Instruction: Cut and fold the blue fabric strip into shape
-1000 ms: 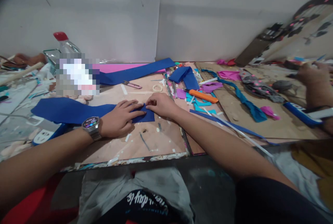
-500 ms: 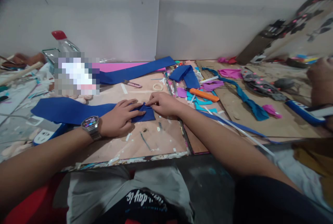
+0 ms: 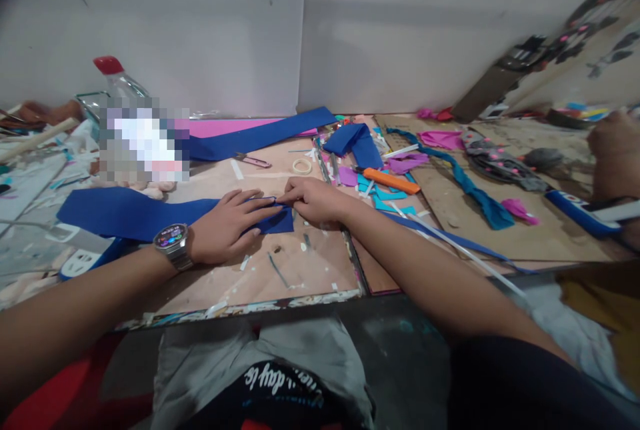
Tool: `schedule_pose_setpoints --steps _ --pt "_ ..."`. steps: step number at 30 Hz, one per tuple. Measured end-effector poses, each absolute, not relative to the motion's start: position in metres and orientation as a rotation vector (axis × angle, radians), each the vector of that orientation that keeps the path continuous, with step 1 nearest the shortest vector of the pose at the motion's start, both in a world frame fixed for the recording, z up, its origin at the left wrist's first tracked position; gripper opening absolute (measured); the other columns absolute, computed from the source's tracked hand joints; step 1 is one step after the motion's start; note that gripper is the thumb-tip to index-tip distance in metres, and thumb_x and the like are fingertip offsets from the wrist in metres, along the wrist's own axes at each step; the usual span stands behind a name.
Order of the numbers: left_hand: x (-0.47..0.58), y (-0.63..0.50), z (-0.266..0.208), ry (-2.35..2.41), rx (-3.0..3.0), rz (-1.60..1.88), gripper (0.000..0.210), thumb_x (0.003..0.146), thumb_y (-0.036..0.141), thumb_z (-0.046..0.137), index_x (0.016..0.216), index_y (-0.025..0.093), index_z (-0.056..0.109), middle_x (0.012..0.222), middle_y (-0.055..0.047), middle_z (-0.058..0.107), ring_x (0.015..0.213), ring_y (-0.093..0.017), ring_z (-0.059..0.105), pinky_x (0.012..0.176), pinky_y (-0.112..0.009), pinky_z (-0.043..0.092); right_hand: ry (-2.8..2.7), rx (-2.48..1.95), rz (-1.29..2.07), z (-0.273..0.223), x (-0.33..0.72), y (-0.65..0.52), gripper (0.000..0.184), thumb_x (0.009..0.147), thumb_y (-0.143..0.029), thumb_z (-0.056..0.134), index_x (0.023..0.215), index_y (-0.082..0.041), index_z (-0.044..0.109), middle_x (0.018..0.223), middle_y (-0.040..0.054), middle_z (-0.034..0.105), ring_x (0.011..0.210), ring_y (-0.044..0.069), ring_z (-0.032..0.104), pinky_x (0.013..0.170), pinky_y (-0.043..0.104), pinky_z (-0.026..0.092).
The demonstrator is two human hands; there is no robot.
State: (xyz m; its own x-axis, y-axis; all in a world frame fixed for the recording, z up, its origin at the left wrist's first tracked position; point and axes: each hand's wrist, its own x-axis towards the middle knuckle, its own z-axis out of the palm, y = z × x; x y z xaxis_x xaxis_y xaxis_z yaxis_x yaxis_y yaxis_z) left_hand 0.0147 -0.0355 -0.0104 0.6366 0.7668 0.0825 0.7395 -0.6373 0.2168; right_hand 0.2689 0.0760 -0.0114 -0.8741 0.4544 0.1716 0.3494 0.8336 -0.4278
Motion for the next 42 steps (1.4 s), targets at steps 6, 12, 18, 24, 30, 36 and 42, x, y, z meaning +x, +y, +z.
schedule_pose_setpoints --steps 6,12,18,24,30,36,42 --pt "0.0144 -0.0375 -0.0118 1.289 2.689 0.213 0.053 0.104 0.043 0.041 0.154 0.033 0.053 0.169 -0.008 0.040 0.155 -0.040 0.035 0.122 -0.067 0.027 -2.730 -0.610 0.573 -0.0109 0.2687 0.0727 0.048 0.085 -0.003 0.054 0.118 -0.025 0.082 0.100 0.0072 0.071 0.090 0.020 0.066 0.087 0.035 0.053" --pt "0.0139 -0.0375 -0.0113 1.280 2.679 0.220 0.053 0.104 0.041 0.043 0.154 0.031 0.054 0.169 -0.010 0.040 0.155 -0.040 0.034 0.123 -0.067 0.027 -2.754 -0.635 0.562 -0.0107 0.2674 0.0706 0.047 0.086 -0.004 0.055 0.120 -0.024 0.081 0.100 0.0068 0.071 0.089 0.020 0.066 0.085 0.033 0.052" --pt "0.0129 -0.0367 -0.0132 1.284 2.680 0.222 0.053 0.104 0.042 0.043 0.154 0.034 0.053 0.170 -0.007 0.039 0.155 -0.040 0.034 0.123 -0.067 0.027 -2.752 -0.660 0.590 -0.0101 0.2662 0.0699 0.048 0.086 -0.005 0.055 0.121 -0.025 0.081 0.101 0.0073 0.071 0.090 0.021 0.066 0.086 0.034 0.052" --pt "0.0131 -0.0363 -0.0128 1.294 2.690 0.199 0.052 0.104 0.042 0.042 0.155 0.033 0.053 0.170 -0.008 0.038 0.155 -0.040 0.033 0.123 -0.066 0.028 -2.756 -0.654 0.551 -0.0104 0.2670 0.0714 0.046 0.086 -0.005 0.055 0.119 -0.023 0.081 0.098 0.0069 0.069 0.087 0.020 0.064 0.084 0.033 0.051" --pt "0.0141 -0.0370 -0.0132 1.292 2.684 0.212 0.057 0.103 0.043 0.043 0.158 0.028 0.048 0.169 -0.010 0.039 0.155 -0.040 0.034 0.123 -0.066 0.028 -2.772 -0.651 0.554 -0.0108 0.2668 0.0716 0.047 0.087 -0.005 0.055 0.121 -0.025 0.081 0.098 0.0057 0.068 0.088 0.019 0.064 0.086 0.033 0.050" --pt "0.0145 -0.0375 -0.0107 1.295 2.704 0.194 0.053 0.104 0.043 0.043 0.155 0.031 0.053 0.169 -0.009 0.040 0.154 -0.041 0.034 0.122 -0.067 0.028 -2.775 -0.679 0.572 -0.0096 0.2663 0.0691 0.048 0.086 -0.005 0.056 0.123 -0.026 0.080 0.102 0.0065 0.069 0.091 0.021 0.065 0.088 0.033 0.050" --pt "0.0150 -0.0361 -0.0159 1.281 2.714 0.243 0.061 0.104 0.048 0.042 0.160 0.023 0.044 0.167 -0.013 0.041 0.154 -0.040 0.035 0.124 -0.064 0.028 -2.795 -0.660 0.531 -0.0092 0.2653 0.0686 0.047 0.086 -0.005 0.056 0.123 -0.024 0.080 0.101 0.0081 0.069 0.089 0.022 0.064 0.086 0.034 0.050"
